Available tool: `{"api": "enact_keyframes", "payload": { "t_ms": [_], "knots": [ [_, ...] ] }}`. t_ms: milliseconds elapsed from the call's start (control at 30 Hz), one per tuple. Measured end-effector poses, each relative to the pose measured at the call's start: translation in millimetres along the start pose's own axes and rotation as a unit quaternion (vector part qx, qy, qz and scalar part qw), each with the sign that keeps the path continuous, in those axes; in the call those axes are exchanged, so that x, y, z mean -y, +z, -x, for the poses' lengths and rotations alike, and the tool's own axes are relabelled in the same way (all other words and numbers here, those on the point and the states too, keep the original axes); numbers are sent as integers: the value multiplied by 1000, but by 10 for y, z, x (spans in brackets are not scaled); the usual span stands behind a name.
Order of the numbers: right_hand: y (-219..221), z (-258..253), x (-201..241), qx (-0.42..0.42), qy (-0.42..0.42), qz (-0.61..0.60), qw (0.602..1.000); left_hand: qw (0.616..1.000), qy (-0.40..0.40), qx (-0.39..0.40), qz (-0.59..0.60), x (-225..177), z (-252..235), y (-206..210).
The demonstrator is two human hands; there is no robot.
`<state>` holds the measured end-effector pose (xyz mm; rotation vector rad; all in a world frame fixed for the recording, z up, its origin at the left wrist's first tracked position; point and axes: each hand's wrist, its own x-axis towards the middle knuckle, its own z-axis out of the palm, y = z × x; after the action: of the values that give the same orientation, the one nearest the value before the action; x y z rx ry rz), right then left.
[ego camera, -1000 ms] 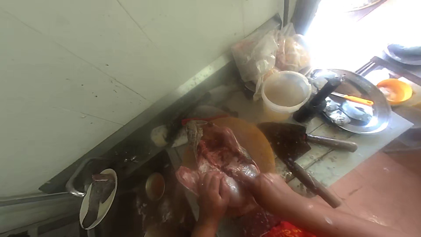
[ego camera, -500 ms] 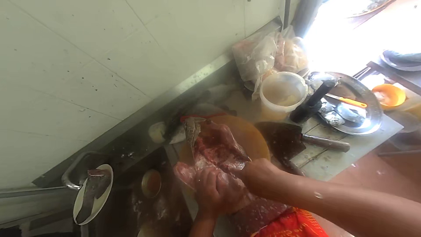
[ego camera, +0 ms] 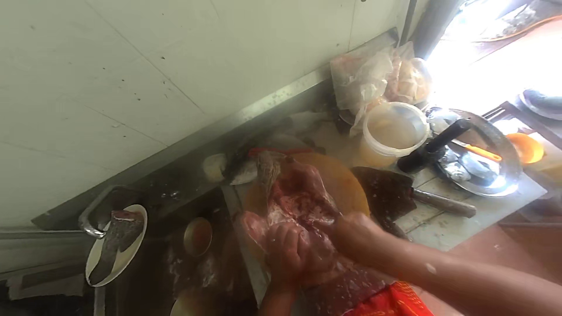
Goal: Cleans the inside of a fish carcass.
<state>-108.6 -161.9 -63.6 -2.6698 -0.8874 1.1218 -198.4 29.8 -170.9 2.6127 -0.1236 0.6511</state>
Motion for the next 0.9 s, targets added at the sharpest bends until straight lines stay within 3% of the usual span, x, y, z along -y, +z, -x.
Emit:
{"api": "enact_keyframes", "payload": {
  "t_ms": [133,267,400,533,633,733,833,900],
  "knots": [
    [73,-117,-464,-130,37,9,991,1000,5,-5,1,-6,-26,-1],
    [261,-24,-96,-38,11,-67,997,1000,5,-3,0,-14,3,22],
    [586,-212,-479,-162,79,-46,983,1000,11,-3,-5,-28,-14,22],
    [479,-10,-156,-69,73,-49,994,1000,5,-9,-7,-23,-6,38],
    [579,-149,-472,-141,97,-30,985,1000,11,-4,-6,-38,-22,29],
    [539,41,-521,-176,132,9,975,1000,5,-5,-13,-12,-44,27],
    [650,138,-356,-191,67,-18,979,1000,1,4,-13,-8,-18,32],
    [689,-5,-343,-138,2,-69,988,1000,2,9,-13,-30,-27,24]
  ]
}}
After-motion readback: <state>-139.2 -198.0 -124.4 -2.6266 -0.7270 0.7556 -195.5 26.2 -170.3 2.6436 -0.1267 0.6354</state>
